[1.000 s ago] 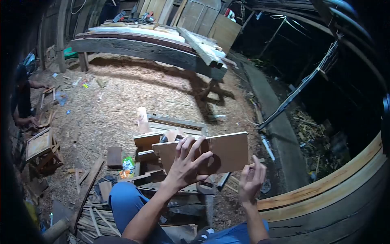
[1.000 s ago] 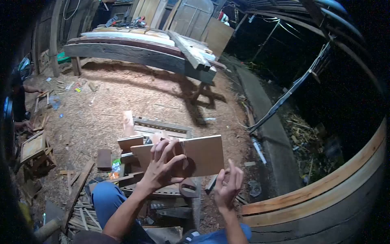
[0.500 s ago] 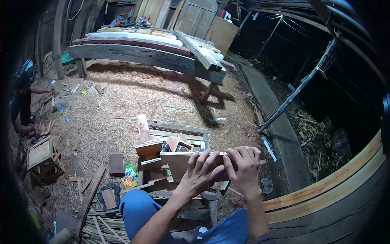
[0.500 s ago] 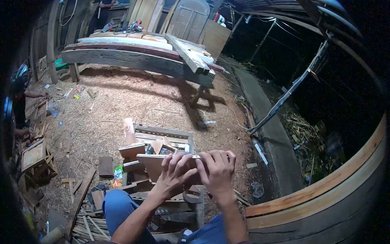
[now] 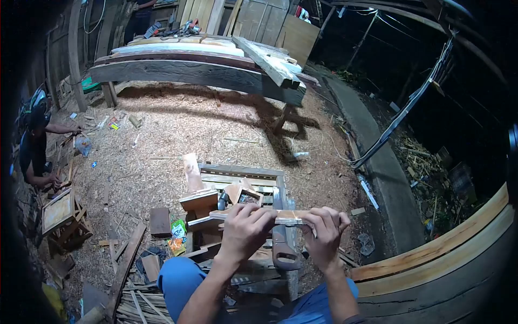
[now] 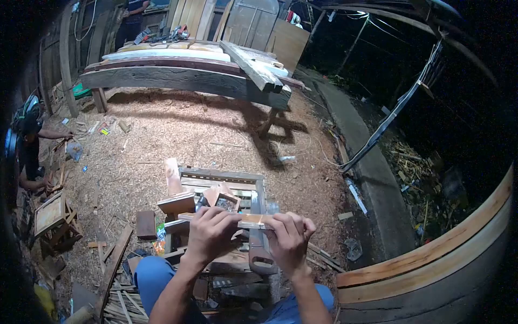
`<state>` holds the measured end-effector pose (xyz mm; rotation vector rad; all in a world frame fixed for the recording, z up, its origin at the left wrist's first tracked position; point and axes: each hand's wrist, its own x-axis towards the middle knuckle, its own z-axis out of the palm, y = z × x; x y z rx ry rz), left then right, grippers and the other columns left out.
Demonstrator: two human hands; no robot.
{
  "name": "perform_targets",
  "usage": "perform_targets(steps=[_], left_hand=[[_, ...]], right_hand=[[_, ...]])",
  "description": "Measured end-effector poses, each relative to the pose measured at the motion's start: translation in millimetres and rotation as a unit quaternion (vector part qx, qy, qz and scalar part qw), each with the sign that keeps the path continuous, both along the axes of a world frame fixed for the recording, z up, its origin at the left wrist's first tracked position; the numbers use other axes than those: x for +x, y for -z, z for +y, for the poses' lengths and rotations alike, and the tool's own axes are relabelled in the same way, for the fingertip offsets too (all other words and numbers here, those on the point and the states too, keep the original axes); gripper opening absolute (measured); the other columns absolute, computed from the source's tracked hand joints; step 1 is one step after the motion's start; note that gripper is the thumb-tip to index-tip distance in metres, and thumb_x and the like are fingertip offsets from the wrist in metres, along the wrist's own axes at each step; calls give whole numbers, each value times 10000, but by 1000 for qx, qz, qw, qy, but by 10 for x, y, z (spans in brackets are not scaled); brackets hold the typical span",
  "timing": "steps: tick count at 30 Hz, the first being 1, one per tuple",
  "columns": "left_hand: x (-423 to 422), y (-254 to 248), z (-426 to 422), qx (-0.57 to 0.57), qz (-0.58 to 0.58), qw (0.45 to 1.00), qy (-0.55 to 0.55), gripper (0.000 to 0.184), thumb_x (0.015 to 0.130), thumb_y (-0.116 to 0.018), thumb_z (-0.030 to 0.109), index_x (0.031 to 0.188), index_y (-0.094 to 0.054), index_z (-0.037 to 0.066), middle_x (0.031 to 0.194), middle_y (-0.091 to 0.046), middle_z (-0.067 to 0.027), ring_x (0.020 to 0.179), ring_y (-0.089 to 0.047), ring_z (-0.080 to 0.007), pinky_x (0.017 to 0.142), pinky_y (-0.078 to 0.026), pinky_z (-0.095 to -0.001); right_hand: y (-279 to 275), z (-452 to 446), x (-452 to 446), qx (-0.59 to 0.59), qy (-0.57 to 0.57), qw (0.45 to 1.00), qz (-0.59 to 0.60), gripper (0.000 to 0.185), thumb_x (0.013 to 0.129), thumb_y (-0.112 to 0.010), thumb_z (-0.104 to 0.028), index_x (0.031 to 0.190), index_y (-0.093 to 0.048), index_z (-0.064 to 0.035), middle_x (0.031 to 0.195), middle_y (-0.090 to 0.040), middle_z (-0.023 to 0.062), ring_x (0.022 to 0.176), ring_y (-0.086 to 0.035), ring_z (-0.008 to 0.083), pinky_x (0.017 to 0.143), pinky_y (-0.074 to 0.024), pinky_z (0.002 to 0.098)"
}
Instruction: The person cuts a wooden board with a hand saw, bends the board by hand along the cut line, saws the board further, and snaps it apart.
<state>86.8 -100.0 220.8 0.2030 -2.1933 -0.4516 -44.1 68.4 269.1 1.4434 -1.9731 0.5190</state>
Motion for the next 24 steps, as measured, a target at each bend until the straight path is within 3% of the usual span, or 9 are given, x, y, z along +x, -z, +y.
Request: perform_targets(steps=[7, 11, 13, 16, 18, 24], left_hand=[[-23, 272, 21, -87, 0, 995, -37, 391, 742, -798, 278, 1097, -731, 130, 1088, -748, 9, 973, -669, -197, 879, -492, -372], [132, 375, 13, -129, -18, 987, -92, 399, 726, -814, 329, 1070, -761, 134, 1073, -760, 12, 1008, -665, -189, 886, -478, -364], [190, 344, 29, -136, -33, 984, -109, 311, 759, -796, 285, 1036, -776, 146, 1066, -768, 17, 1007, -669, -186, 895, -469, -361], [217, 324, 29, -152, -34, 977, -144, 207, 822, -751, 177, 1026, -788, 173, 1093, -777, 35, 1021, -671, -172, 904, -439, -354], [191, 291, 55, -156, -30, 978, -137, 206, 824, -751, 168, 1027, -788, 174, 1090, -776, 39, 1020, -671, -170, 905, -431, -355], [9, 344, 73, -137, 1, 985, -109, 213, 823, -750, 125, 1027, -784, 176, 1082, -774, 53, 1026, -670, -171, 909, -413, -355]], right_hand=[[384, -6, -7, -48, -36, 993, -104, 279, 793, -854, -245, 1043, -746, -186, 1055, -708, -42, 1039, -613, 178, 954, -298, 425], [548, -111, -34, -77, -107, 969, -207, 198, 790, -848, -161, 972, -772, -149, 1013, -719, -4, 1015, -619, 221, 991, -312, 403], [623, -166, -33, -102, -161, 942, -277, 184, 792, -844, -127, 960, -770, -135, 1014, -720, 1, 1019, -619, 231, 961, -332, 406], [680, -181, 7, -94, -137, 958, -235, 189, 827, -816, -140, 1002, -744, -150, 1039, -711, -17, 1032, -620, 212, 954, -309, 426], [718, -151, 25, -95, -124, 968, -198, 199, 857, -791, -175, 1036, -708, -152, 1086, -697, -34, 1040, -623, 202, 968, -284, 443], [773, -20, -83, -187, -139, 940, -251, 131, 870, -741, -145, 965, -653, -129, 1030, -672, 13, 1036, -626, 216, 983, -324, 426]])
